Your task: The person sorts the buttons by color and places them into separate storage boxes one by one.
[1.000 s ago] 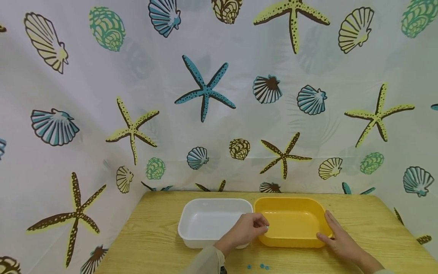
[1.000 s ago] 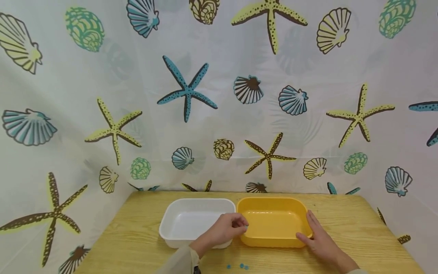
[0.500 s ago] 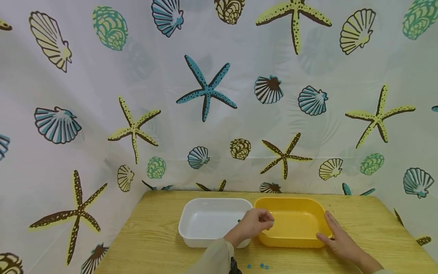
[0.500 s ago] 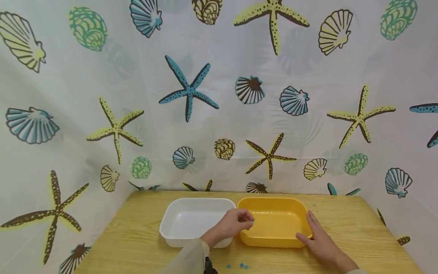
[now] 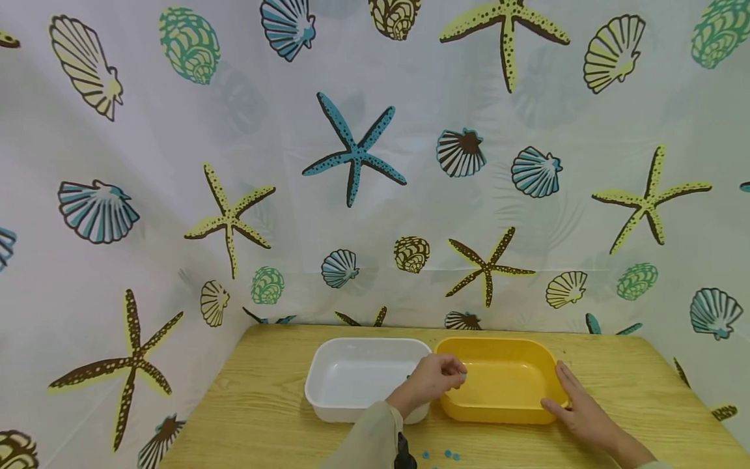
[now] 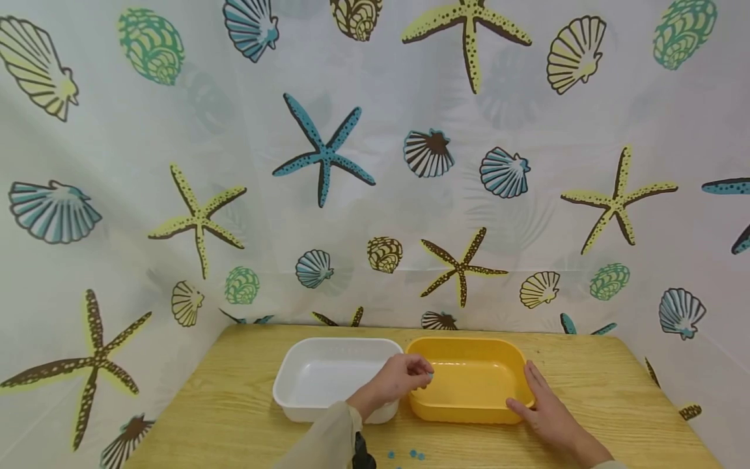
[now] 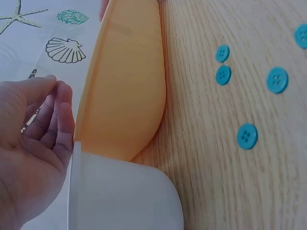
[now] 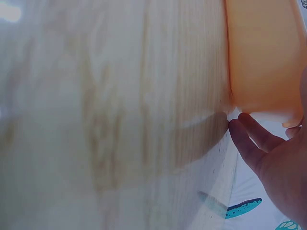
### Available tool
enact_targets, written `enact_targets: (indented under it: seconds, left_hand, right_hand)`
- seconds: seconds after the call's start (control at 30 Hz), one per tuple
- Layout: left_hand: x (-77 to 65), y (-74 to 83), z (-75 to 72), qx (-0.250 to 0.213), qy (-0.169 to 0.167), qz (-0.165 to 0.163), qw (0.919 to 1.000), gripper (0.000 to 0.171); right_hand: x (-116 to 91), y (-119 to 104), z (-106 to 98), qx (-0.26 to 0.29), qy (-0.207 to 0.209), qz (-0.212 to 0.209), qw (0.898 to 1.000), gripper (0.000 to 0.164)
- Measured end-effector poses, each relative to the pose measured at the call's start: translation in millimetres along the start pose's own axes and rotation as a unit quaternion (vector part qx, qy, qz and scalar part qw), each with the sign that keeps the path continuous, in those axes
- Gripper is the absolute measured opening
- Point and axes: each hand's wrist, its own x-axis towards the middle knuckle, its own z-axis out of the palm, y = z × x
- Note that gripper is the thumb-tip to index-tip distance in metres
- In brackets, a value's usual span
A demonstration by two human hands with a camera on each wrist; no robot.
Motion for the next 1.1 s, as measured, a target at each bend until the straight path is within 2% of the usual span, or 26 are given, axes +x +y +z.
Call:
enact_targets:
  seconds: [0.23, 0.47, 1.1]
  left_hand:
    - [4.8, -5.4, -0.6, -0.004, 0.008, -0.005, 1.0, 0.006]
    - [4.7, -2.3, -0.5, 0.007, 0.012, -0.017, 0.9998, 0.005]
    - [5.4, -3.6, -0.6, -0.014, 0.027, -0.021, 0.9993, 0.011]
  right_hand:
    - [-1.1, -1.6, 0.1, -0.001, 0.006, -0.009, 1.0, 0.086]
    - [-0.9, -0.3, 0.7, 0.0, 0.008, -0.008, 1.0, 0.086]
    - [0.2, 1.6, -0.2, 0.003, 0.002, -0.004, 1.0, 0.086]
